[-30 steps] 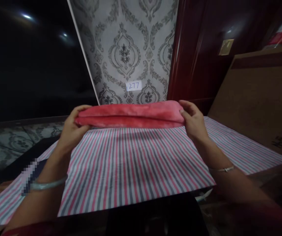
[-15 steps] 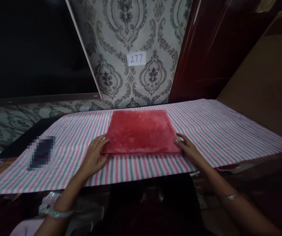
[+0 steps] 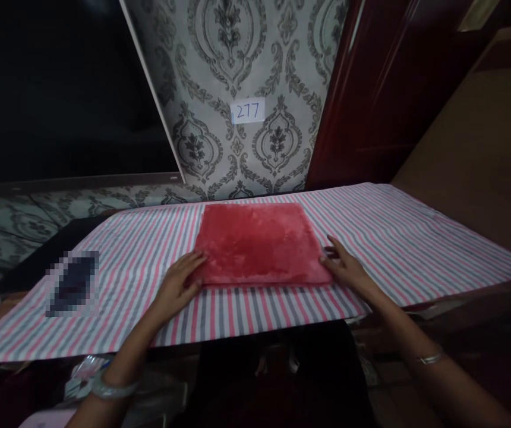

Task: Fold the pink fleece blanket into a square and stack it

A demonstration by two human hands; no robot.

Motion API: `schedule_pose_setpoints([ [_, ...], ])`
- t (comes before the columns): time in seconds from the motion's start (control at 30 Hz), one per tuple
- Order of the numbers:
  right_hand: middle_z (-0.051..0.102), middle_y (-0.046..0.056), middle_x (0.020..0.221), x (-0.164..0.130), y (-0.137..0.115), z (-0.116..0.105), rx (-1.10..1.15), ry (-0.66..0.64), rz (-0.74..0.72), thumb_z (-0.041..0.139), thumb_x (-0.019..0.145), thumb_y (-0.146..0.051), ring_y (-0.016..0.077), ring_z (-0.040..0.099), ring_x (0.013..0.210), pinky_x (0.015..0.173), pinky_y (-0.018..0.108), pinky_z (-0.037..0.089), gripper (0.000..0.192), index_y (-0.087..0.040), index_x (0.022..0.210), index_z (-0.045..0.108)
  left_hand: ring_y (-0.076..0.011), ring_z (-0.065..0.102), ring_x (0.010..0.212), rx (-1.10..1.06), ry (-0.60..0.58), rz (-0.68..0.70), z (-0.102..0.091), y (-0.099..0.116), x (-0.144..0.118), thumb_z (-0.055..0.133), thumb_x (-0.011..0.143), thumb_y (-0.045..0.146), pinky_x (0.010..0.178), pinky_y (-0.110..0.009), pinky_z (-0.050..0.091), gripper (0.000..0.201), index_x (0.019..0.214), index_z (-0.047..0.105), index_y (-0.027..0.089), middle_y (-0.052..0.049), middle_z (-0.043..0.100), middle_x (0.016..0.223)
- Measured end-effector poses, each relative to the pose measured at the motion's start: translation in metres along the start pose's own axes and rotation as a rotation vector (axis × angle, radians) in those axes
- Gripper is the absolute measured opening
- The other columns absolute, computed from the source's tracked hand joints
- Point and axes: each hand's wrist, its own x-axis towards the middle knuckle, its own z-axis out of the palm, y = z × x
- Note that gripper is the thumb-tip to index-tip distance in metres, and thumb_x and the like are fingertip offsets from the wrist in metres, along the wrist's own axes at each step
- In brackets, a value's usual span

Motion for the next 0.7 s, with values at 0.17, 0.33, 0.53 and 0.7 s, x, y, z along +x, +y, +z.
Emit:
schedule_pose_setpoints([
  [0.17, 0.042, 0.014, 0.159, 0.059, -0.065, 0.027, -0.301, 0.079, -0.422, 0.04, 0.096, -0.055, 0.0309, 0.036, 0.147, 0.12, 0.053, 0.03, 0.071, -0.017, 0.156, 0.038, -0.0292, 0.032, 0.151, 0.189, -0.022, -0.059, -0.003, 0.023, 0.092, 0.04, 0.097, 0.045, 0.124, -0.049, 0.026, 0.064, 0.151, 0.044, 0.012, -0.015, 0.039, 0.16],
  [0.33, 0.032, 0.016, 0.164, 0.107, -0.134, 0.086, -0.675, -0.01, -0.329, 0.032, 0.102, -0.042, 0.0325, 0.025, 0.152, 0.118, 0.056, 0.028, 0.062, -0.014, 0.158, 0.034, -0.0301, 0.021, 0.155, 0.396, -0.129, -0.126, 0.025, 0.05, 0.192, 0.038, 0.1, 0.043, 0.124, -0.056, 0.02, 0.063, 0.156, 0.035, 0.016, -0.015, 0.028, 0.166],
  [0.53, 0.037, 0.015, 0.161, 0.106, -0.096, 0.118, -0.847, 0.029, -0.226, 0.034, 0.104, -0.048, 0.033, 0.027, 0.15, 0.12, 0.058, 0.017, 0.059, -0.018, 0.155, 0.042, -0.0352, 0.017, 0.155, 0.48, -0.213, -0.36, 0.064, 0.013, 0.192, 0.031, 0.101, 0.054, 0.119, -0.071, 0.013, 0.065, 0.158, 0.032, 0.025, -0.012, 0.024, 0.167],
  [0.7, 0.039, 0.014, 0.16, 0.11, -0.078, 0.121, -0.845, 0.025, -0.219, 0.032, 0.104, -0.051, 0.0333, 0.029, 0.149, 0.119, 0.056, 0.018, 0.061, -0.019, 0.155, 0.042, -0.0355, 0.015, 0.155, 0.486, -0.206, -0.379, 0.078, -0.005, 0.187, 0.031, 0.099, 0.058, 0.12, -0.07, 0.013, 0.068, 0.159, 0.031, 0.026, -0.012, 0.022, 0.168],
])
